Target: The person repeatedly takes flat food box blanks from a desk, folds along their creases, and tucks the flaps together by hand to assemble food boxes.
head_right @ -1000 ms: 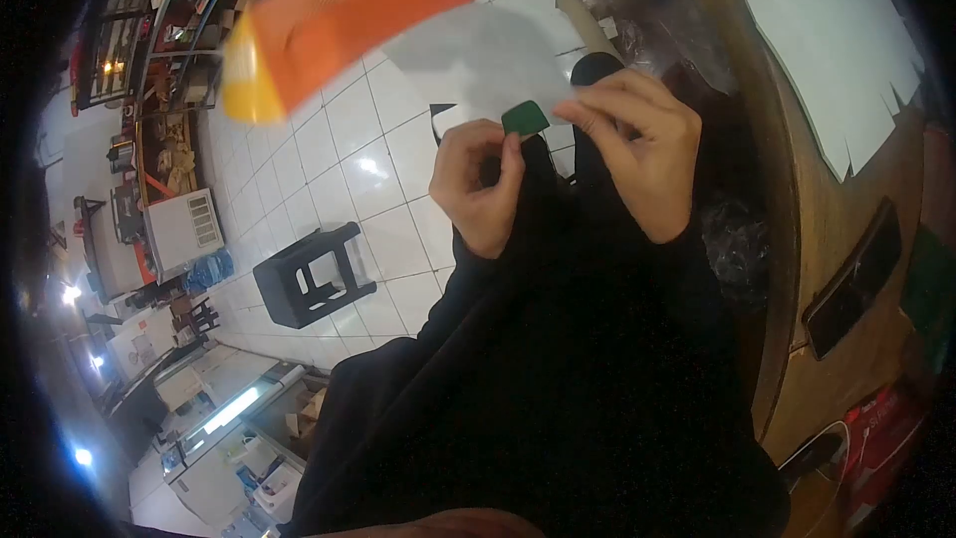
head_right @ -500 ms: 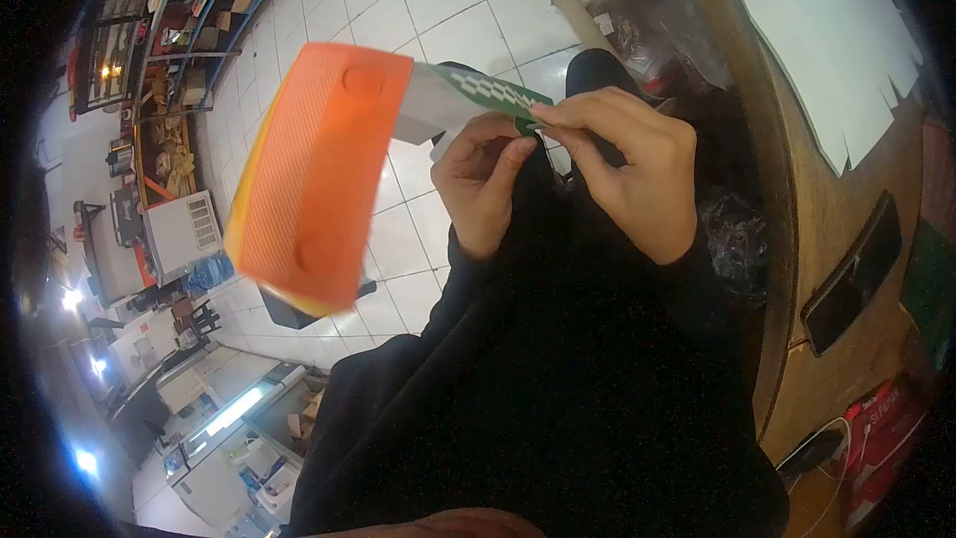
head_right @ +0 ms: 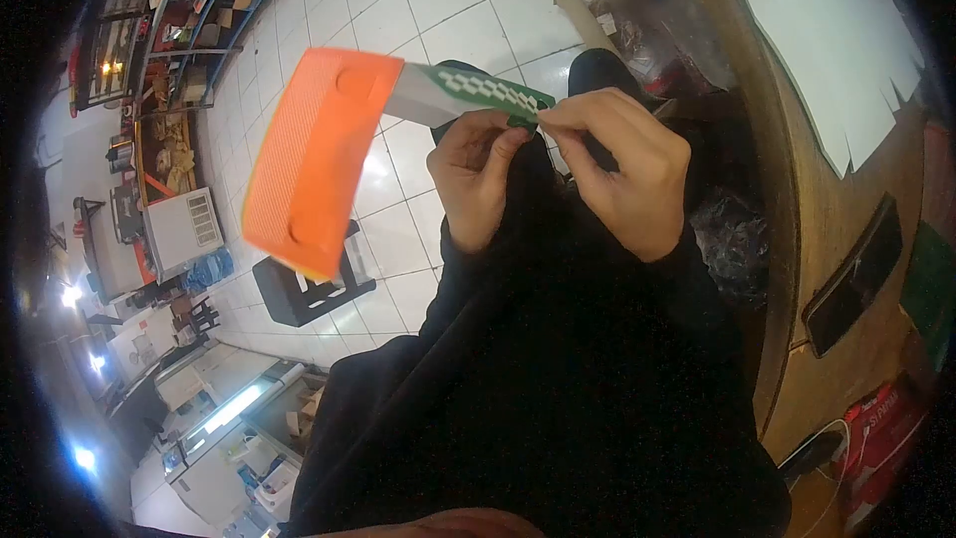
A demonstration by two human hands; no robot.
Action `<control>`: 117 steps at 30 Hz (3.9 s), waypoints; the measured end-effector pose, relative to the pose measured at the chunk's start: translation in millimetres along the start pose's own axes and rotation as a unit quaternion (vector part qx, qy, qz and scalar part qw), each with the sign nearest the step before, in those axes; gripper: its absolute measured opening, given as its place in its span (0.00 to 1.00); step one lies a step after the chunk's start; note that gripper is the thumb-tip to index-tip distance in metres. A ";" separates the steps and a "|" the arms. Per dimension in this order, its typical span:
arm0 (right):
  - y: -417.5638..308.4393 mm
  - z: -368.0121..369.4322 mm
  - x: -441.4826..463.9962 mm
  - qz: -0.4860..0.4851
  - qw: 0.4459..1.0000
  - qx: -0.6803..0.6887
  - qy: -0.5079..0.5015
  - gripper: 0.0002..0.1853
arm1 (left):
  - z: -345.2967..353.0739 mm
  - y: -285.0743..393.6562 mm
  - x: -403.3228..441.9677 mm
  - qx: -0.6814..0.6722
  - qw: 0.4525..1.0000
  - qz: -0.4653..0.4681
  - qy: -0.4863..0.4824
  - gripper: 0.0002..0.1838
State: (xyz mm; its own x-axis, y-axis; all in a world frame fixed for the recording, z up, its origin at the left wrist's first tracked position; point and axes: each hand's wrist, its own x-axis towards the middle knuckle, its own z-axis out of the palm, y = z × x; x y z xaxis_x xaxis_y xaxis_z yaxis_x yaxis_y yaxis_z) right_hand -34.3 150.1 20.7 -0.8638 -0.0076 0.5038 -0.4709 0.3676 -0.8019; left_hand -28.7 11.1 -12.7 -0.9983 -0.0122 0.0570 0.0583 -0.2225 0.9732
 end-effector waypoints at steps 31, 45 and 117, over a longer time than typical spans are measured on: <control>9.6 10.0 -6.7 -0.140 0.988 -0.043 0.048 0.18 | 9.8 36.3 -16.5 -0.226 0.970 -0.088 -0.008 0.31; 2.6 1.9 -12.5 0.168 0.959 0.227 0.027 0.04 | 10.8 17.2 -10.2 0.030 0.994 0.047 0.095 0.05; -10.1 30.3 -10.8 -0.018 0.996 -0.009 0.084 0.09 | 5.8 8.8 -10.3 -0.114 0.987 0.009 0.115 0.05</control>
State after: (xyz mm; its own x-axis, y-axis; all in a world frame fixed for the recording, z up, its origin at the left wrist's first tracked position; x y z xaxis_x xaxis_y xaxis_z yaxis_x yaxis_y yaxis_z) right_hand -25.6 118.2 13.7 -0.8040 0.1340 0.5793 -0.4962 0.3857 -0.7778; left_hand -17.9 15.0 -3.5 -0.9724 -0.2333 -0.0042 0.1001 -0.4333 0.8957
